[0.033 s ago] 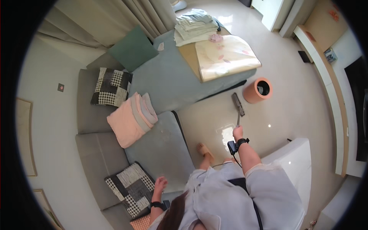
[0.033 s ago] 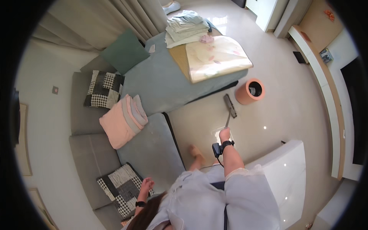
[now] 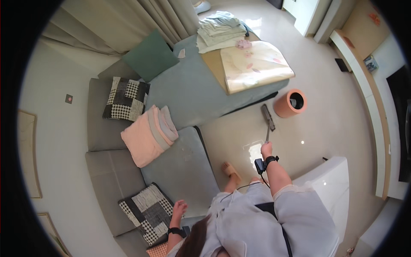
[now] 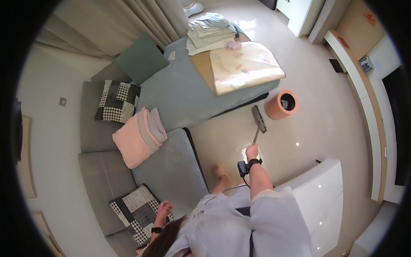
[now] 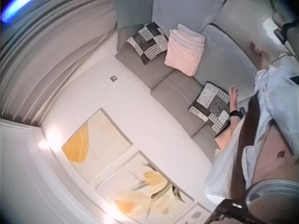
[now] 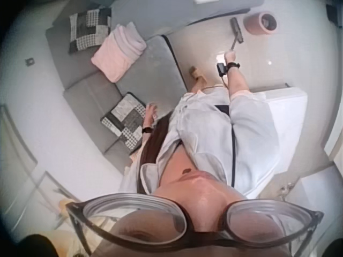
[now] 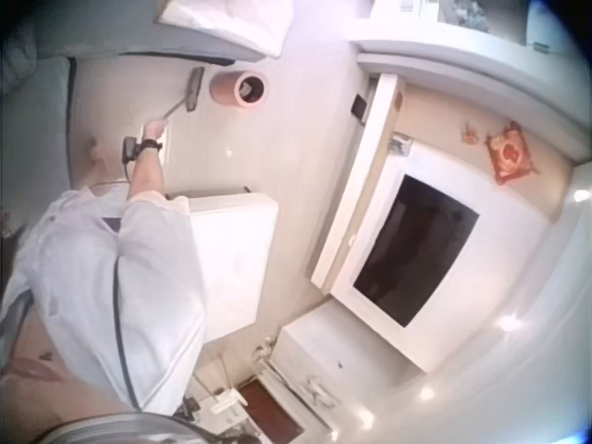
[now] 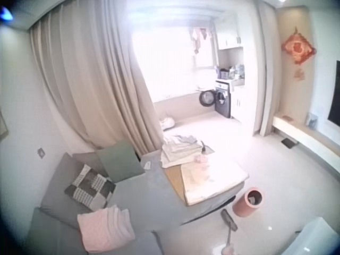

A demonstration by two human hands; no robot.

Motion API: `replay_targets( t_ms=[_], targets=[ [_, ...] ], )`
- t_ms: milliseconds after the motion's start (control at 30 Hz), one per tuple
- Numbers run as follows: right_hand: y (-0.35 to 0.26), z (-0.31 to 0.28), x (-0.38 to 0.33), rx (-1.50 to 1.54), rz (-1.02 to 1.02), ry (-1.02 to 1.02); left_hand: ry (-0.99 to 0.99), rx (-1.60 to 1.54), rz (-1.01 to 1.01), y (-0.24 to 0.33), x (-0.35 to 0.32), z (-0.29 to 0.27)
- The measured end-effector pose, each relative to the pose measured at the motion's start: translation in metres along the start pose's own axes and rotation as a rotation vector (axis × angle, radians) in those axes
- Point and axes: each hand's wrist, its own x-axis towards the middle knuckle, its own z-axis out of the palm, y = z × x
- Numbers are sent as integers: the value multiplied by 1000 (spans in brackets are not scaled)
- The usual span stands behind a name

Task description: The person is using a long-handled squeegee or broom to sweep or push debris across a tiled living room floor.

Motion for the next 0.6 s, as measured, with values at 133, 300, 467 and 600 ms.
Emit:
replay_targets(
  t_ms=[133, 300, 467, 600],
  targets=[
    [-43, 45, -14, -48, -23, 7, 32, 56, -66, -1, 7, -28],
    [-58, 87, -3, -154, -5, -20, 13, 57, -139, 11, -4, -26],
    [-46, 91, -2, -345, -107, -162, 76, 57, -161, -2, -17, -24],
    [-31, 78, -10, -533, -317, -206, 55, 36, -182, 10, -35, -1]
  ],
)
